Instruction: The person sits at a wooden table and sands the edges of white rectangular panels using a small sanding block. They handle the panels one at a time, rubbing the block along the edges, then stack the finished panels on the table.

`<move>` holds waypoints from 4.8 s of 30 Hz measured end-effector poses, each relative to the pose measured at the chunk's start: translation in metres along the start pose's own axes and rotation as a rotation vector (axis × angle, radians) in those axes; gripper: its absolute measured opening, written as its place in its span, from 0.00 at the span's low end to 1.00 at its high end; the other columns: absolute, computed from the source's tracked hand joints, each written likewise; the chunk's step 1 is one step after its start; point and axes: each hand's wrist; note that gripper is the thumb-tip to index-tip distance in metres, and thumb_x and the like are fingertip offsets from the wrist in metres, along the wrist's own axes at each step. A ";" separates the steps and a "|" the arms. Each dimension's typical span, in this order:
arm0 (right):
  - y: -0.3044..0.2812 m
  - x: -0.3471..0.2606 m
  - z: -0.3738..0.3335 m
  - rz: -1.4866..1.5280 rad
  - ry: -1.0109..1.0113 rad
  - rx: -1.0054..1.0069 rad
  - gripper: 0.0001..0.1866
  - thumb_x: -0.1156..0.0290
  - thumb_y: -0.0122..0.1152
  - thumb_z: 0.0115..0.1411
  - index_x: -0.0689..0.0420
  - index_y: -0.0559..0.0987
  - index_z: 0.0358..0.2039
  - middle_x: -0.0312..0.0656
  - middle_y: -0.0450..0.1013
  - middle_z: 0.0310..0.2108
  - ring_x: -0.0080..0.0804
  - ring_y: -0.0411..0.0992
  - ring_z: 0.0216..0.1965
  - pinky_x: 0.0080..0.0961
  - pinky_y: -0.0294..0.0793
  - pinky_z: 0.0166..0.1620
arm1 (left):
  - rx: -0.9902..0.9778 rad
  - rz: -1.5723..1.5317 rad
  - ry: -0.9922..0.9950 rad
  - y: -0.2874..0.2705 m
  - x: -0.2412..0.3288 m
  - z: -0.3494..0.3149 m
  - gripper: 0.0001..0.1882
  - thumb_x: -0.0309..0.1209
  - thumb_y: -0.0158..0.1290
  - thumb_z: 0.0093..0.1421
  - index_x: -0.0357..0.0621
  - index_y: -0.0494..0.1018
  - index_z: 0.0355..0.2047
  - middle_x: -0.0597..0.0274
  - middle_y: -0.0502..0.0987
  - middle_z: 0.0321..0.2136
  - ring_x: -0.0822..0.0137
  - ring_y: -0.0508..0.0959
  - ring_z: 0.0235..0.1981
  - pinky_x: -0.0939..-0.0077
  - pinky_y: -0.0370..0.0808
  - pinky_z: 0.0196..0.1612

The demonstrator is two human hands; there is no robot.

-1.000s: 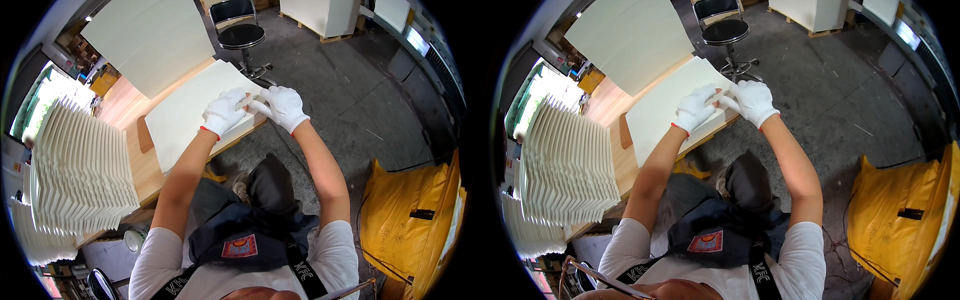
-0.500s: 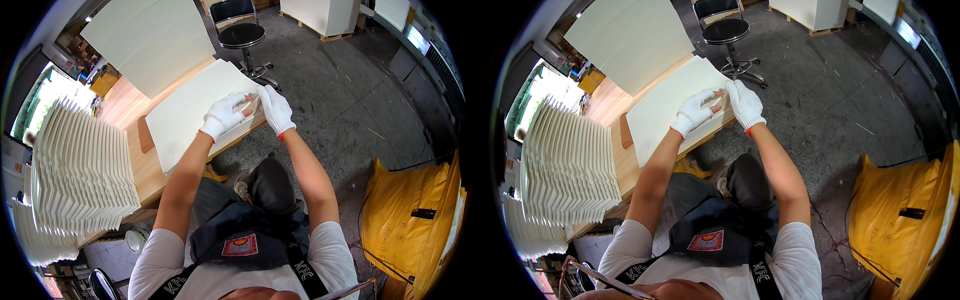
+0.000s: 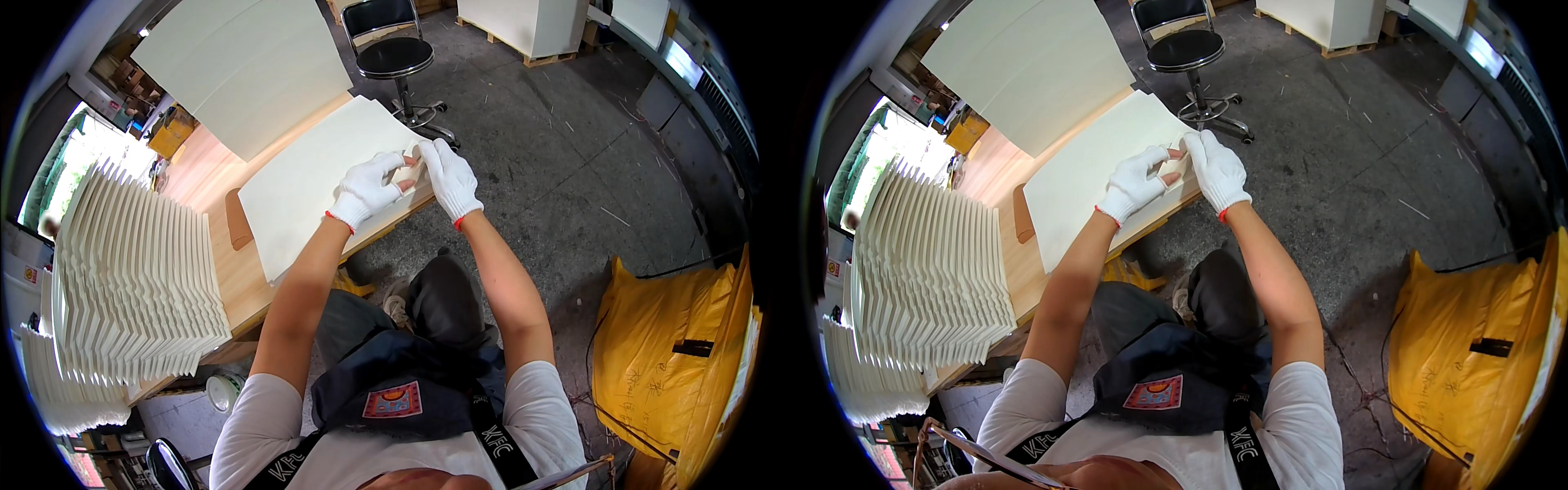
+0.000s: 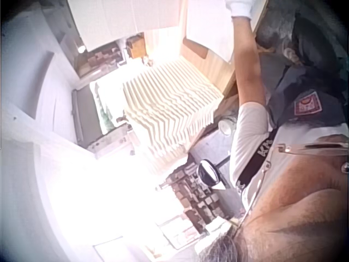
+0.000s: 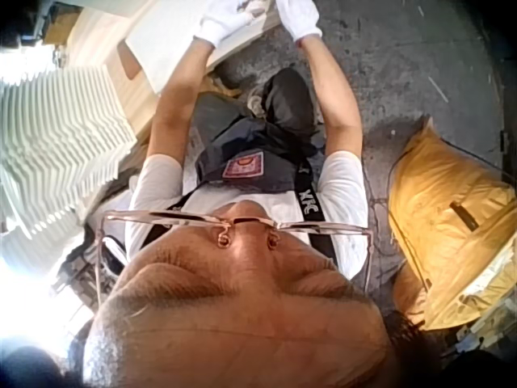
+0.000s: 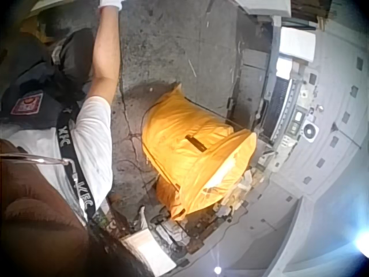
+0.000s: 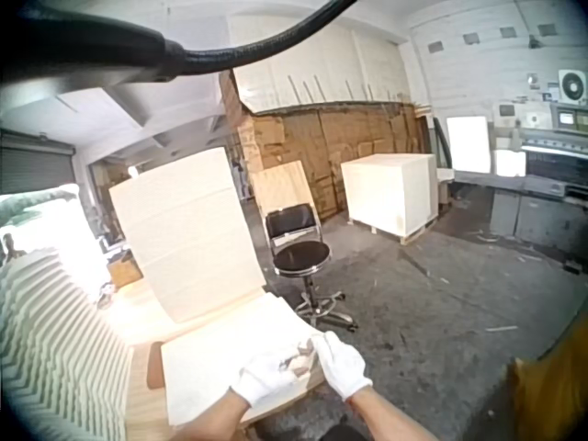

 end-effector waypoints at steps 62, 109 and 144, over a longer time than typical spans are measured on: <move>-0.016 -0.010 0.002 0.482 0.426 -0.077 0.26 0.42 0.48 0.66 0.55 0.75 0.34 0.49 0.74 0.29 0.48 0.74 0.35 0.39 0.69 0.42 | 0.078 0.035 0.138 0.010 -0.019 0.000 0.15 0.34 0.55 0.63 0.51 0.77 0.50 0.58 0.80 0.43 0.60 0.80 0.42 0.70 0.74 0.49; -0.024 -0.005 0.010 0.269 0.228 -0.169 0.25 0.43 0.43 0.68 0.51 0.78 0.44 0.53 0.78 0.39 0.55 0.76 0.43 0.46 0.73 0.44 | 0.124 0.167 0.197 0.013 -0.027 0.008 0.18 0.36 0.54 0.59 0.56 0.77 0.51 0.61 0.77 0.50 0.57 0.78 0.49 0.65 0.77 0.51; -0.007 -0.002 -0.002 0.209 0.207 -0.072 0.24 0.46 0.38 0.71 0.49 0.73 0.51 0.54 0.78 0.39 0.57 0.77 0.41 0.50 0.73 0.44 | 0.106 -0.001 0.021 0.009 -0.003 -0.001 0.15 0.32 0.53 0.62 0.56 0.78 0.49 0.61 0.79 0.48 0.58 0.80 0.42 0.68 0.77 0.46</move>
Point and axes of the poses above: each hand's wrist, its own z-axis towards the middle knuckle, its own y-axis out of the palm, x = y × z
